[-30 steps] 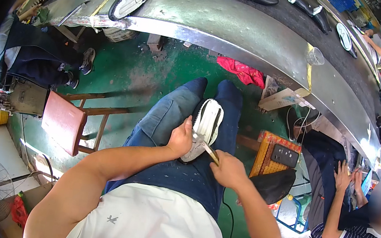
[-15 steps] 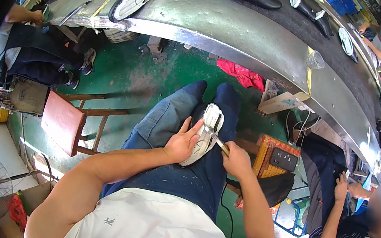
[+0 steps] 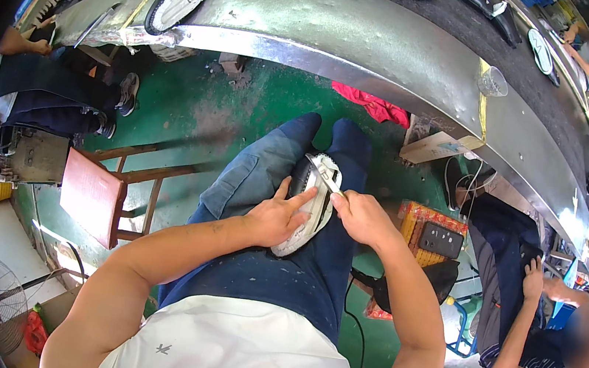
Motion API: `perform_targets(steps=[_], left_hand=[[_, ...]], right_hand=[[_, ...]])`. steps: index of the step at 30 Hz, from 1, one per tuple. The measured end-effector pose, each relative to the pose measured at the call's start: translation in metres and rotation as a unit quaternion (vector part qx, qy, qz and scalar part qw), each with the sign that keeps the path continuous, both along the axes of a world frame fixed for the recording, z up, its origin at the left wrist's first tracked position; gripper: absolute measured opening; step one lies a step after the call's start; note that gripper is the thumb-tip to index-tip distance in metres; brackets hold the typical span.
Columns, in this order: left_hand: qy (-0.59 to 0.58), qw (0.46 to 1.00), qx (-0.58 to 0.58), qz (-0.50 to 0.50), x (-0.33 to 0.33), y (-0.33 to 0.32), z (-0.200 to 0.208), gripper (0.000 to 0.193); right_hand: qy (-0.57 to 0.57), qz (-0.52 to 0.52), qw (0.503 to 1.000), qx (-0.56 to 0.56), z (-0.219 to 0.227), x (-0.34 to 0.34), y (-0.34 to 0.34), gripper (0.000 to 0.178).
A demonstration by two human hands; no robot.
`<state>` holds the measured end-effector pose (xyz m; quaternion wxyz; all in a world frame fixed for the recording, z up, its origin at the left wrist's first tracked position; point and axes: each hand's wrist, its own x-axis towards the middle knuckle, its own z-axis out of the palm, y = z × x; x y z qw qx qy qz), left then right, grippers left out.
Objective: The recorder is performing lasting and finishing operations on shoes at an assembly line, using pliers and a hammer.
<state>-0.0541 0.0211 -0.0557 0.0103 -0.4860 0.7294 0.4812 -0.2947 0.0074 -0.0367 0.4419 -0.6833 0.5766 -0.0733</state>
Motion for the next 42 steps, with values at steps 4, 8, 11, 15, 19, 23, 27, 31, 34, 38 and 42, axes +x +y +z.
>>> perform_targets(steps=[4, 8, 11, 15, 19, 23, 27, 31, 34, 38, 42], left_hand=[[0.010, 0.999, 0.001, -0.038, 0.006, 0.002, 0.001, 0.060], [0.113, 0.987, -0.046, 0.108, 0.018, 0.026, -0.010, 0.077], [0.117, 0.980, 0.039, 0.157, 0.021, 0.028, -0.013, 0.087], [0.116, 0.986, -0.016, 0.121, 0.026, 0.028, -0.035, 0.103], [0.102, 0.987, 0.081, 0.089, 0.017, 0.019, 0.002, 0.113], [0.049, 0.991, 0.102, 0.068, 0.023, -0.002, 0.019, 0.113], [0.061, 0.989, -0.135, -0.006, 0.046, -0.046, 0.073, 0.083], [0.260, 0.955, -0.128, 0.058, 0.034, -0.095, 0.123, 0.073], [0.331, 0.941, 0.028, 0.063, 0.001, -0.130, 0.102, 0.050], [0.170, 0.962, 0.193, 0.087, -0.037, -0.148, 0.015, 0.066], [0.090, 0.973, 0.193, 0.095, -0.045, -0.137, -0.065, 0.063]], right_hand=[[0.040, 0.023, 0.999, 0.009, -0.005, 0.001, 0.015, 0.048], [0.065, -0.010, 0.996, 0.054, 0.013, 0.002, 0.025, 0.049], [-0.044, -0.014, 0.996, 0.075, 0.022, 0.007, 0.047, 0.046], [0.001, -0.015, 0.996, 0.093, 0.020, 0.001, 0.062, 0.043], [0.019, -0.046, 0.995, 0.088, 0.004, 0.004, 0.079, 0.045], [-0.138, -0.174, 0.971, 0.092, -0.015, -0.007, 0.098, 0.047], [-0.232, -0.266, 0.934, 0.062, -0.023, -0.020, 0.118, 0.050], [-0.274, -0.320, 0.905, 0.054, -0.021, -0.022, 0.128, 0.049], [-0.310, -0.318, 0.894, 0.052, -0.020, -0.018, 0.132, 0.044], [-0.302, -0.312, 0.899, 0.061, -0.013, -0.007, 0.139, 0.039], [-0.263, -0.286, 0.921, -0.014, -0.009, 0.012, 0.140, 0.035]])
